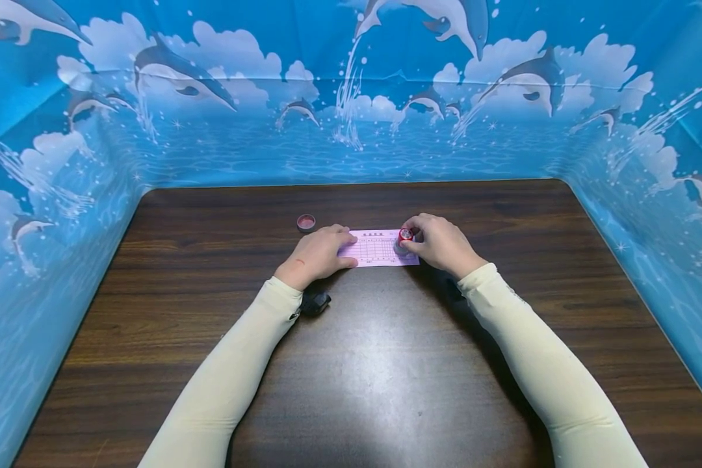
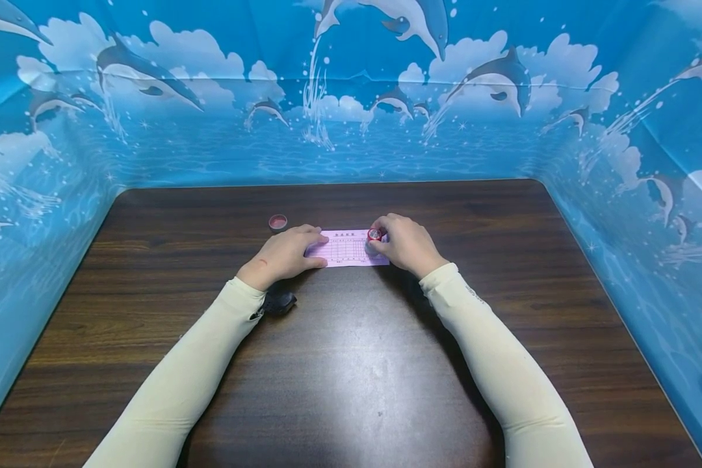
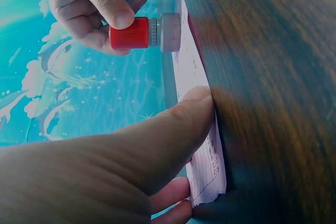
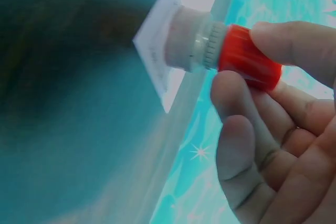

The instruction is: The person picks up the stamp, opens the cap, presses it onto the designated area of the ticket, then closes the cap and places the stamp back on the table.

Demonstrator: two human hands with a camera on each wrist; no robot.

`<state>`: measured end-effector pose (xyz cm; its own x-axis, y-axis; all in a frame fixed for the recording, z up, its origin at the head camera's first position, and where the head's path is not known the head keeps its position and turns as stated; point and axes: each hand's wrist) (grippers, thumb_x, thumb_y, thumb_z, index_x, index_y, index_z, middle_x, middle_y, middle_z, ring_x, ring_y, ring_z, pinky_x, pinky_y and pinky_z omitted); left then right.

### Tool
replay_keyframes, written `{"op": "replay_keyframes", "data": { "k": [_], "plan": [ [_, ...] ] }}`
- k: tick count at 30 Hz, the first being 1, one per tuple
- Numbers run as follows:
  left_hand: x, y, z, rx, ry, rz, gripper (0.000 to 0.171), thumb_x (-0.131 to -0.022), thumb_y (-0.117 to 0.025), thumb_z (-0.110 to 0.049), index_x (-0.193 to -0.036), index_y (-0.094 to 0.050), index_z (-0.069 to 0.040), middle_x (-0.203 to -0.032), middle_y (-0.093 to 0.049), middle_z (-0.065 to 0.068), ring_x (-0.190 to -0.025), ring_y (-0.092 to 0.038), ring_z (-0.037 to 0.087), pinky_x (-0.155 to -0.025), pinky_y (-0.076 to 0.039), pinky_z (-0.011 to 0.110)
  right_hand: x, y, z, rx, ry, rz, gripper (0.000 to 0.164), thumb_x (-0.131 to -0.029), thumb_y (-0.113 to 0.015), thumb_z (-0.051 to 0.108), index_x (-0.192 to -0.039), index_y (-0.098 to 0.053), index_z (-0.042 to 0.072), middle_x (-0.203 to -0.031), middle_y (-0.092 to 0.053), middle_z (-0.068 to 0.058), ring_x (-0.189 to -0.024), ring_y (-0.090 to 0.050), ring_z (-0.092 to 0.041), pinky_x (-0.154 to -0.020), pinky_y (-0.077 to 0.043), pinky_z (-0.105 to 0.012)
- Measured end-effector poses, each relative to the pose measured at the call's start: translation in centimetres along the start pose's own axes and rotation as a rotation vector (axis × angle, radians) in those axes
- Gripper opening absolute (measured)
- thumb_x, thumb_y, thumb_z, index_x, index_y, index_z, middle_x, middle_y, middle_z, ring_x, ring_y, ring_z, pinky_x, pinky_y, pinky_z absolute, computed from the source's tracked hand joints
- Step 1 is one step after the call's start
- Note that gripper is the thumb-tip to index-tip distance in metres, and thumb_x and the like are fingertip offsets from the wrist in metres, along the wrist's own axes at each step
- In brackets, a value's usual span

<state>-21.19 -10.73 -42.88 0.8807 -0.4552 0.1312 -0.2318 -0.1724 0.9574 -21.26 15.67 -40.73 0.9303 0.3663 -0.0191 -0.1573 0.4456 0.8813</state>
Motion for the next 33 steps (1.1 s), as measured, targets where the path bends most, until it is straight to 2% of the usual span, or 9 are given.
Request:
{"op": "replay_keyframes", "data": {
  "k": [13,19,33],
  "plan": [
    [0.11,-0.49,-0.09,0.015,-0.001,0.000,0.057,-0.095,-0.074,-0.045,-0.143,-0.064,-0.015,-0.150,-0.055,0.010,-0.138,-0.052,0.028,-0.112,-0.044,0.047,-0.13,0.33,-0.23,-0.025,-0.038,0.056,0.028,-0.093,-0.079,0.026,-0.112,-0.073,0.006,-0.102,-0.073,-0.009,-0.090,-0.067,-0.024,-0.079,-0.054,-0.043],
    [-0.05,-0.39,-0.08,0.010,-0.017,-0.015,0.057,-0.095,-0.074,-0.044,-0.142,-0.064,-0.014,-0.149,-0.056,0.010,-0.137,-0.053,0.028,-0.111,-0.045,0.046,-0.09,0.37,-0.36,-0.017,-0.032,0.050,0.028,-0.094,-0.079,0.026,-0.112,-0.073,0.006,-0.102,-0.073,-0.009,-0.089,-0.067,-0.024,-0.078,-0.055,-0.043],
    [0.08,-0.10,0.11,0.004,-0.005,-0.007,0.057,-0.095,-0.074,-0.045,-0.144,-0.063,-0.015,-0.151,-0.054,0.010,-0.139,-0.051,0.029,-0.111,-0.044,0.047,-0.32,0.29,-0.22,-0.036,-0.025,0.045,0.028,-0.094,-0.079,0.025,-0.113,-0.072,0.006,-0.101,-0.072,-0.009,-0.088,-0.066,-0.024,-0.076,-0.054,-0.042]
  ]
}}
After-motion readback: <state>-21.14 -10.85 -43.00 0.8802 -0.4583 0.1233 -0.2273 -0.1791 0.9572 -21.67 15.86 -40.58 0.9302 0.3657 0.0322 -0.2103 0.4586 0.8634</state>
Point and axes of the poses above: each hand's wrist, its own x-axis away from the middle knuckle, its own y-axis out of the back of the hand, z = x × y
